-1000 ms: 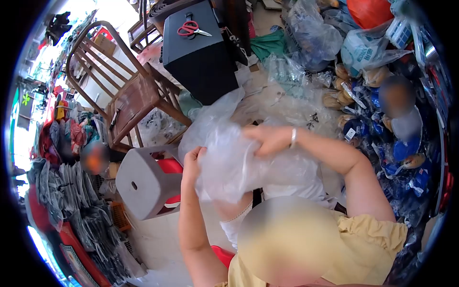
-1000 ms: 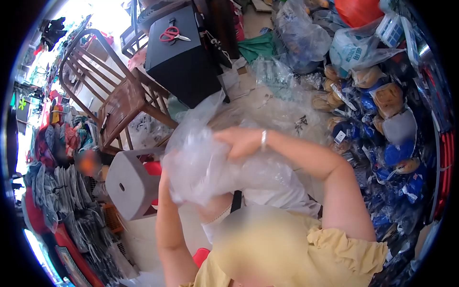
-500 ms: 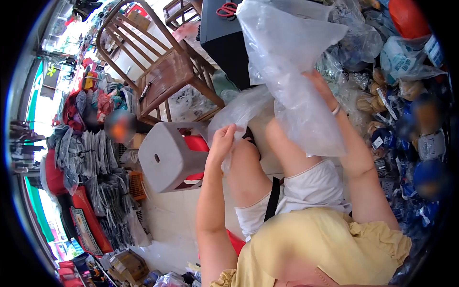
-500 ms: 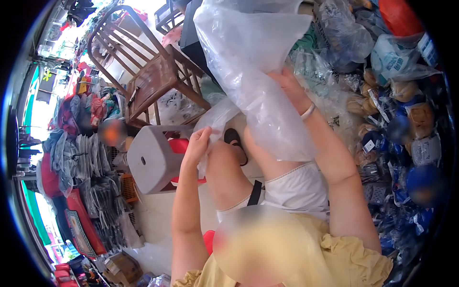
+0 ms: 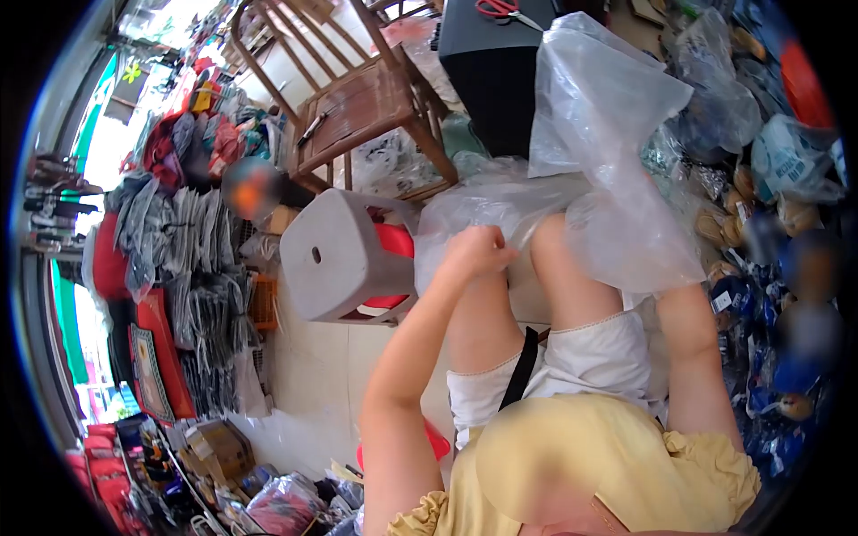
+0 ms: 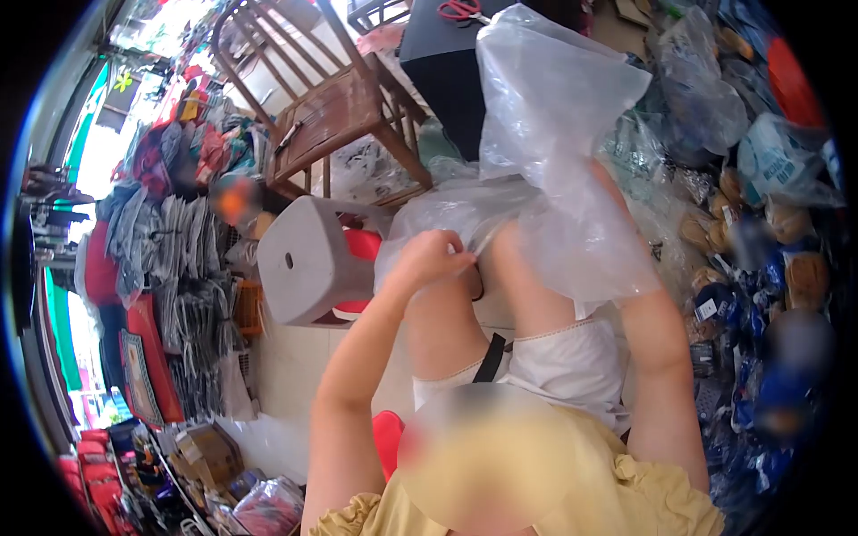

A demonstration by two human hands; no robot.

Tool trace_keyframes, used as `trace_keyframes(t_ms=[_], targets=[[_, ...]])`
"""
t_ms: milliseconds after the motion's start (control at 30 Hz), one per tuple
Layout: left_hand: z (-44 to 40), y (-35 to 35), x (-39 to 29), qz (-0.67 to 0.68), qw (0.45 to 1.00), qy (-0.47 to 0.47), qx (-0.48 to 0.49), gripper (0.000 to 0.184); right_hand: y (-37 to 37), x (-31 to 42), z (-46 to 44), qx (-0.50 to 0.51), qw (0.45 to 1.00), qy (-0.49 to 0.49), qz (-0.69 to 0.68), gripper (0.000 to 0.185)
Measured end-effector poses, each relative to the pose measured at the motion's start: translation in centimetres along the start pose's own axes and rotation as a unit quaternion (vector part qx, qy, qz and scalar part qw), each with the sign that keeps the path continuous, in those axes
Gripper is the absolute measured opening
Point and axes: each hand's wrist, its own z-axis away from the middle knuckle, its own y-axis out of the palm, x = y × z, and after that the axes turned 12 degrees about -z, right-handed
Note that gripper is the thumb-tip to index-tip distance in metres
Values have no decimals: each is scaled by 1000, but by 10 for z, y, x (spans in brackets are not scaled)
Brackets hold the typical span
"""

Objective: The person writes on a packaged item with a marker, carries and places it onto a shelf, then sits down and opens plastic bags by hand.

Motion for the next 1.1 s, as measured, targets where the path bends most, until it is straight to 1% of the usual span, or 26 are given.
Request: trace_keyframes(t_ms=[33, 67, 167, 267, 300, 367, 400, 467, 500, 533, 600, 633, 667, 700, 733, 767, 800, 833, 867, 900, 933, 967, 1000, 1033, 1067, 1100], targets=[[0, 3, -5, -120, 992, 23, -32, 28, 2, -4, -1, -6, 1000, 4, 18, 36], [-4, 10, -5, -119, 992, 18, -33, 28, 0, -11, -2, -19, 999, 6, 29, 36], [-12, 29, -3, -175, 971, 57, -150, 24, -6, -24, -7, -54, 998, 4, 38, 35], [-25, 38, 1, -161, 978, -7, -132, 20, -11, -19, -9, -89, 996, -15, 2, 35], [-31, 40, 6, -160, 978, -8, -132, 20, -13, -16, -8, -99, 995, -25, -20, 35], [-45, 44, 18, 20, 969, 29, -244, 17, -15, -3, -8, -106, 991, -54, -67, 35], [-52, 41, 19, 21, 969, 31, -244, 17, -12, 5, -7, -103, 988, -71, -92, 35], [-61, 36, 20, 246, 946, -12, -210, 21, 1, 20, -4, -78, 984, -96, -125, 34], [-47, 10, -1, 339, 931, -76, -110, 21, 14, 25, -3, -53, 984, -105, -133, 34], [-51, 13, 1, 338, 933, -71, -106, 21, 31, 27, -1, -31, 985, -103, -136, 34], [-61, 16, 7, 440, 881, -10, -174, 20, 86, 32, 6, -28, 987, -71, -140, 39], [-63, 13, 8, 472, 860, 14, -193, 20, 93, 6, 0, -19, 994, -92, -64, 42], [-56, -3, 13, 456, 850, 157, -212, 19, 100, -14, -4, -26, 989, -134, 60, 39], [-49, -21, 15, 494, 831, 143, -212, 17, 90, -49, -17, 8, 957, -217, 193, 37], [-42, -39, 17, 532, 809, 129, -214, 15, 86, -48, -17, 2, 956, -217, 197, 37], [-36, -57, 19, 610, 767, -44, -195, 13, 83, -47, -18, 64, 885, -73, 455, 36], [-27, -62, 24, 626, 750, -38, -210, 11, 81, -47, -19, 122, 731, 80, 667, 36], [-20, -65, 22, 599, 764, -44, -235, 12, 68, -60, -19, 119, 733, 83, 665, 36], [-13, -68, 20, 570, 778, -48, -260, 13, 46, -82, -21, 159, 728, 86, 662, 35], [-14, -58, 23, 524, 812, -40, -254, 14, 35, -95, -23, 197, 722, 89, 658, 33], [-18, -39, 27, 477, 842, -32, -249, 15, 37, -96, -27, 192, 724, 93, 656, 33], [-20, -14, 27, 425, 868, 16, -257, 15, 41, -97, -32, 211, 803, 160, 534, 37], [-21, 15, 28, 372, 893, 37, -252, 16, 46, -98, -35, 225, 862, 223, 396, 40], [-12, 35, 17, 318, 912, 10, -259, 17, 47, -96, -39, 223, 862, 227, 395, 40], [2, 44, -1, 344, 904, -7, -253, 16, 50, -94, -42, 174, 931, 256, 194, 49], [11, 59, -6, 305, 906, 3, -295, 15, 52, -92, -45, 123, 953, 275, -18, 59]])
